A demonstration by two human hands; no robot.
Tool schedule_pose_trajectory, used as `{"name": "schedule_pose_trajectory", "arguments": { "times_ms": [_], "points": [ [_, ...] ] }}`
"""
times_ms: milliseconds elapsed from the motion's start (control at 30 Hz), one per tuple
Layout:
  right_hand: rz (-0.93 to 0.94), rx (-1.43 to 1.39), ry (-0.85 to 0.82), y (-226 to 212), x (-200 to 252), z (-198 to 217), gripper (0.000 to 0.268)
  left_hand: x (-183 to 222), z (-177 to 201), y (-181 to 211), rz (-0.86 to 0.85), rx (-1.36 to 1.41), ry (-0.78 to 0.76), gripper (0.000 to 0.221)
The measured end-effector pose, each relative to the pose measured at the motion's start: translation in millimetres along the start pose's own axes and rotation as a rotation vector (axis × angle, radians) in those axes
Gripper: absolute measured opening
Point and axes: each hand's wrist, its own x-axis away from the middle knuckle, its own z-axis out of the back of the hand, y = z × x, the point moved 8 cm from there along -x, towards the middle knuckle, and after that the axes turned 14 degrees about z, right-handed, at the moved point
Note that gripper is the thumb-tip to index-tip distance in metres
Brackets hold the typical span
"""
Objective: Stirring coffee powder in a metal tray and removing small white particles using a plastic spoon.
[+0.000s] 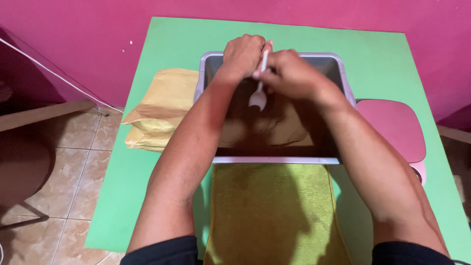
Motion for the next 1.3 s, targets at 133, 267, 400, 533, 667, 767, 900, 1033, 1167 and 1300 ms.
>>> {"name": "schedule_pose_trajectory", "arguments": {
  "times_ms": [133,267,400,533,667,767,900,1033,1167,1300],
  "points": [
    [-0.186,0.103,-0.009,19,5,-6,0.028,1,1,-4,-0.034,0.077,0.058,0.044],
    [-0.155,-0.295,-0.234,-3,3,-38,0.024,-1,5,-5,-0.04,0.111,0.102,0.043],
    [-0.129,-0.302,-0.104,-18,0,-19,0.024,11,25,-9,0.009,0.33,0.036,0.041],
    [-0.015,-0.531,-0.099,-39,-6,-41,0.022,-12,13,-21,-0.067,0.483,0.134,0.039],
    [-0.108,-0.266,-0.214,-25,-6,-48,0.019,-16,13,-22,-0.078,0.534,0.131,0.03],
    [-0.138,-0.281,-0.085,-5,-3,-32,0.01,-8,18,-21,-0.03,0.526,0.102,0.025],
    [-0.086,-0.646,0.036,-10,-6,-31,0.007,-8,20,-22,0.005,0.566,0.09,0.024],
    [-0.096,-0.765,-0.059,-47,-8,-46,0.013,-5,21,-22,0.024,0.544,0.078,0.022],
    [-0.1,-0.819,-0.173,-61,-8,-69,0.009,-1,22,-20,0.012,0.463,0.089,0.02],
    [-0.08,-0.704,-0.248,-40,-3,-75,0.015,1,25,-20,0.013,0.582,0.099,0.021]
  ]
}}
